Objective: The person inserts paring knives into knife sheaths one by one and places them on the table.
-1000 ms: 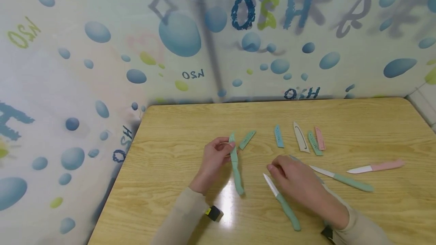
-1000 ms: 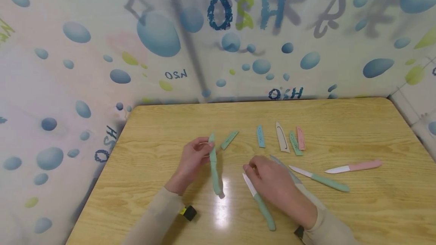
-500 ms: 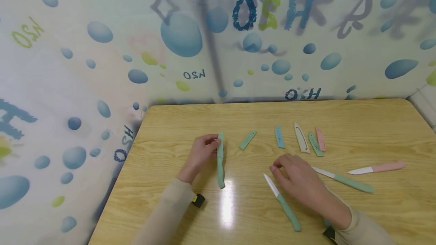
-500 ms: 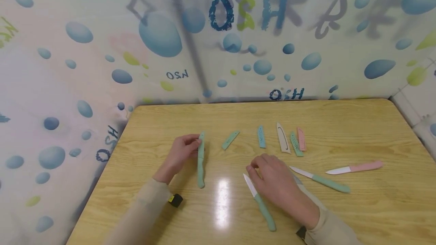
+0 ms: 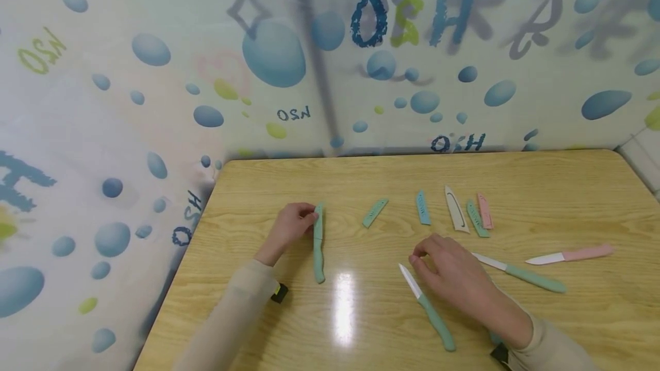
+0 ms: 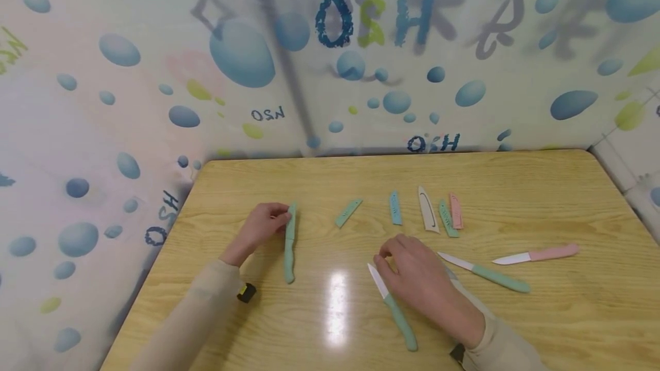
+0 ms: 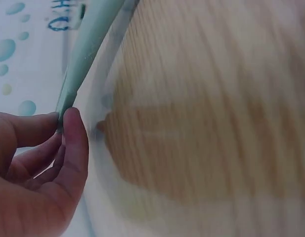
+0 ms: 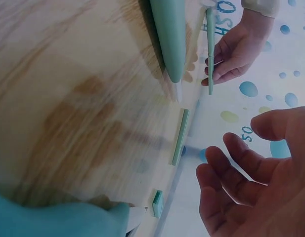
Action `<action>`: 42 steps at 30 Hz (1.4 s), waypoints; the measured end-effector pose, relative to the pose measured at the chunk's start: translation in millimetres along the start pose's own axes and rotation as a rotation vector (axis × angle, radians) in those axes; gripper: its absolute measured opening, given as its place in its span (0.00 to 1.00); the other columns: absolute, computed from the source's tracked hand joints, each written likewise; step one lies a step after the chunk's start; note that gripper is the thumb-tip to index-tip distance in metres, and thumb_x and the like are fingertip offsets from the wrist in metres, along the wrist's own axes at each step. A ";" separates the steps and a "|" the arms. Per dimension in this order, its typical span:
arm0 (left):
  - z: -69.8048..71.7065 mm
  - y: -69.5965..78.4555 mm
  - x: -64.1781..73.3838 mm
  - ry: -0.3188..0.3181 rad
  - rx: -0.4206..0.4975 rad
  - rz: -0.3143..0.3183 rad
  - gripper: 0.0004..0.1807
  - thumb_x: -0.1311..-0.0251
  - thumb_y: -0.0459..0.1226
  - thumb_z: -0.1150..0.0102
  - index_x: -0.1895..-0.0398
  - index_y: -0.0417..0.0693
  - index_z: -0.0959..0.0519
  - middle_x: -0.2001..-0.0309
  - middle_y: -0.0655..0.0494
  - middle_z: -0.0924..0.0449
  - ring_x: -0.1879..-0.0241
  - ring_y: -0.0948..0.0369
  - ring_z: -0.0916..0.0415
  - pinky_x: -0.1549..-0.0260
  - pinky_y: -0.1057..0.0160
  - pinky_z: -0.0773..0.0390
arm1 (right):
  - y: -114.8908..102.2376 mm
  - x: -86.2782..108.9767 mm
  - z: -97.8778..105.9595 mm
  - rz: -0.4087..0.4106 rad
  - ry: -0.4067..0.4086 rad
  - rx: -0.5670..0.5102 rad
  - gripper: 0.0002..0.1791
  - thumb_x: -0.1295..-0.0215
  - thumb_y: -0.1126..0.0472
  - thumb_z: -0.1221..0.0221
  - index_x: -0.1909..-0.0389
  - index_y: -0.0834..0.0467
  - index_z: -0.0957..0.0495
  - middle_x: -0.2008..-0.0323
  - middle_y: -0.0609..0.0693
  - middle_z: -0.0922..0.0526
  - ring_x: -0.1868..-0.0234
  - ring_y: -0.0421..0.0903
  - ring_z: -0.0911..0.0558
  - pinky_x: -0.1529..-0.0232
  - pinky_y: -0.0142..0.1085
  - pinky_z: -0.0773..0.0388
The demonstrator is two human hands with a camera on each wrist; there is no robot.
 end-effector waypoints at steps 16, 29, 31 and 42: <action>-0.5 8.3 -3.3 -0.014 -0.211 0.018 0.11 0.31 0.30 0.35 0.49 0.33 0.18 0.60 0.43 0.13 0.72 0.58 0.15 0.71 0.62 0.13 | 1.1 1.9 0.9 -0.006 0.037 0.020 0.03 0.30 0.58 0.36 0.64 0.51 0.16 0.61 0.44 0.16 0.60 0.43 0.19 0.63 0.40 0.20; 6.7 11.6 -0.5 0.031 -0.303 -0.097 0.13 0.31 0.38 0.34 0.49 0.41 0.16 0.56 0.48 0.13 0.55 0.52 0.17 0.55 0.52 0.15 | 8.5 0.9 12.9 -0.066 0.053 -0.020 0.14 0.26 0.56 0.38 0.49 0.61 0.18 0.53 0.53 0.15 0.52 0.53 0.16 0.54 0.52 0.16; 3.4 16.5 -1.8 0.026 -0.273 -0.126 0.14 0.30 0.39 0.36 0.48 0.42 0.16 0.54 0.49 0.14 0.53 0.51 0.17 0.52 0.51 0.16 | 10.4 0.7 15.0 -0.069 0.056 -0.032 0.16 0.26 0.57 0.39 0.46 0.63 0.19 0.52 0.55 0.15 0.51 0.55 0.16 0.53 0.54 0.16; -38.1 65.9 -15.6 -0.073 -0.227 -0.279 0.14 0.26 0.40 0.39 0.45 0.42 0.16 0.50 0.51 0.14 0.51 0.53 0.17 0.52 0.54 0.15 | 17.5 3.9 21.1 -0.023 0.107 0.025 0.18 0.28 0.59 0.37 0.44 0.65 0.22 0.53 0.57 0.15 0.53 0.57 0.16 0.55 0.55 0.17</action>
Point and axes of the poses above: each hand's wrist, its own x-axis away from the middle knuckle, its own z-axis out of the back of the hand, y = z × x, the point moved 4 cm from there along -x, towards the middle knuckle
